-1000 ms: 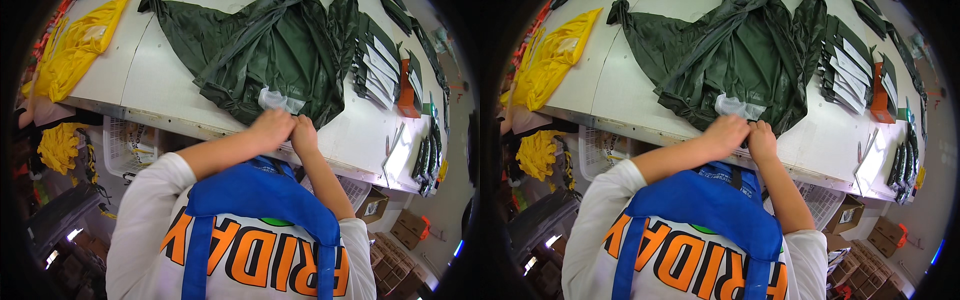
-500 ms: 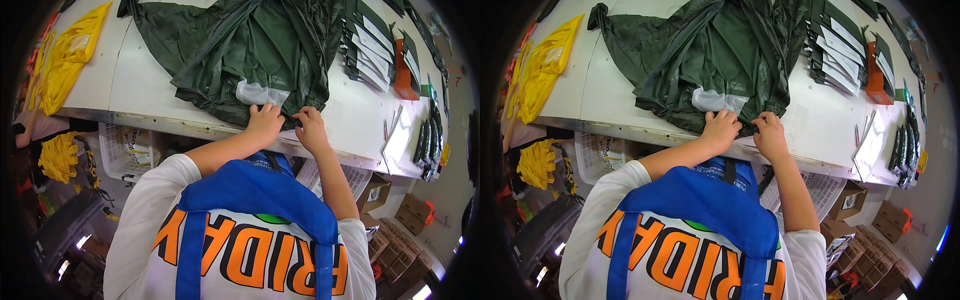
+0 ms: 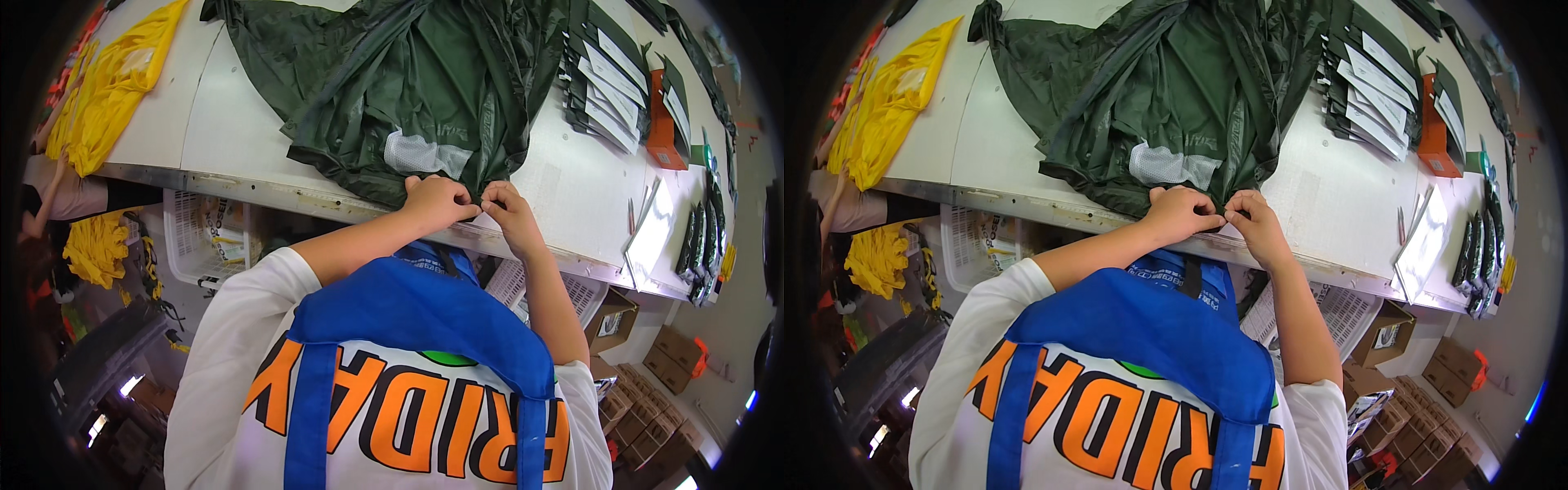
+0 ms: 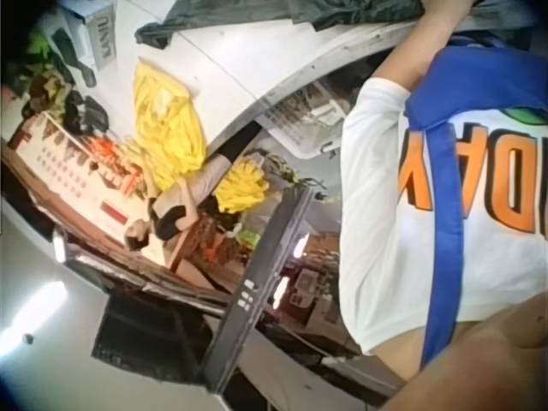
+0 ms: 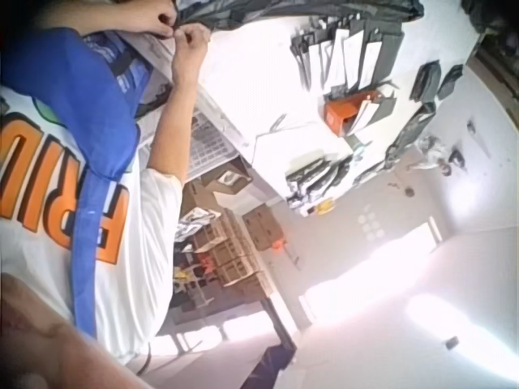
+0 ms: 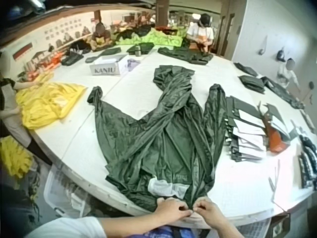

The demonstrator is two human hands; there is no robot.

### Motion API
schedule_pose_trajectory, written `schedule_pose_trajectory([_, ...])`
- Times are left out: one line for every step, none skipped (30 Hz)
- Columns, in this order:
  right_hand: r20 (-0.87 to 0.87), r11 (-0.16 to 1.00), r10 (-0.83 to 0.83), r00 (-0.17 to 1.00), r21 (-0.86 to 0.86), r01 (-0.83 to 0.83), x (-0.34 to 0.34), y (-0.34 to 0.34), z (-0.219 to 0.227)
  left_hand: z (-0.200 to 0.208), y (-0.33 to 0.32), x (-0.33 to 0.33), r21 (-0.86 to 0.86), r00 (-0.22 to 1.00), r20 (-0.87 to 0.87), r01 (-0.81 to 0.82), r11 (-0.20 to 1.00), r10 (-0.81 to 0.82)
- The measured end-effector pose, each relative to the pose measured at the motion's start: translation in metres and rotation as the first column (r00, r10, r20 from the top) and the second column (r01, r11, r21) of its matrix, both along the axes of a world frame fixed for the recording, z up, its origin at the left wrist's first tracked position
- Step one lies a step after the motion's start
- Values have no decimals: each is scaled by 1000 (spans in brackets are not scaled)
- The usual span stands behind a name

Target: The person folds a large green fabric item on a white table. They smooth the fabric, fold it in half multiple times, and tuck the edges to create a compact rectangular bundle.

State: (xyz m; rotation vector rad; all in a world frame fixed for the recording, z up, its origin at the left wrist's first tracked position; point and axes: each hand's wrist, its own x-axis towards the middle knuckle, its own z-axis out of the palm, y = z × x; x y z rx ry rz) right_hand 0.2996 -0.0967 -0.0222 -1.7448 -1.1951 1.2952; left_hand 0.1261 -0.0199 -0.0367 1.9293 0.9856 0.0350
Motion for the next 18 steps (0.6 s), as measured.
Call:
schedule_pose_trajectory([-20,1000,-17,1000,-3,17,-2,-1,2,0,-1,-2,-32,999,28,-23,999,24])
schedule_pose_trajectory([-6,1000,-16,1000,-3,16,-2,-2,2,0,-1,-5,-60,998,50,-31,998,34])
schedule_pose_trajectory([10,1000,-15,1000,-2,15,-2,-3,3,0,-1,-7,-88,996,73,-37,995,44])
schedule_pose_trajectory([25,1000,-15,1000,-1,15,-4,-2,7,1,0,-9,-115,994,96,-42,992,53])
schedule_pose_trajectory([298,987,33,954,141,-78,-9,-4,15,2,-2,-11,-38,993,103,-48,998,52])
schedule_pose_trajectory([547,946,41,836,249,-210,-23,0,38,4,-7,-13,37,993,106,-63,997,58])
schedule_pose_trajectory([755,881,-2,655,311,-355,-32,1,52,6,-11,-15,112,992,112,-71,991,58])
schedule_pose_trajectory([809,839,24,587,303,-452,-34,0,52,7,-14,-17,181,987,150,-86,980,59])
schedule_pose_trajectory([822,834,15,570,304,-461,-34,-2,48,9,-18,-18,249,981,189,-100,963,53])
schedule_pose_trajectory([834,828,7,552,305,-471,-32,-4,40,10,-20,-19,316,973,227,-118,941,46])
schedule_pose_trajectory([845,821,-2,535,306,-481,-31,-5,36,13,-20,-20,329,972,226,-130,935,56])
schedule_pose_trajectory([847,813,-22,531,324,-484,-31,-6,35,16,-20,-22,343,973,222,-141,929,66])
schedule_pose_trajectory([842,811,-20,539,329,-483,-32,-6,34,20,-19,-24,356,973,218,-152,922,76])
schedule_pose_trajectory([837,810,-18,546,333,-483,-32,-6,34,24,-18,-27,374,976,206,-149,915,75])
schedule_pose_trajectory([834,808,-15,551,335,-484,-31,-6,35,28,-17,-30,390,978,197,-147,909,74])
schedule_pose_trajectory([832,805,-10,555,335,-489,-32,-5,35,30,-17,-32,406,979,189,-145,902,72])
schedule_pose_trajectory([830,802,-5,558,336,-493,-35,-3,36,30,-16,-34,394,981,176,-146,907,82])
schedule_pose_trajectory([827,799,1,562,337,-498,-37,-1,37,29,-14,-36,382,982,163,-148,912,91])
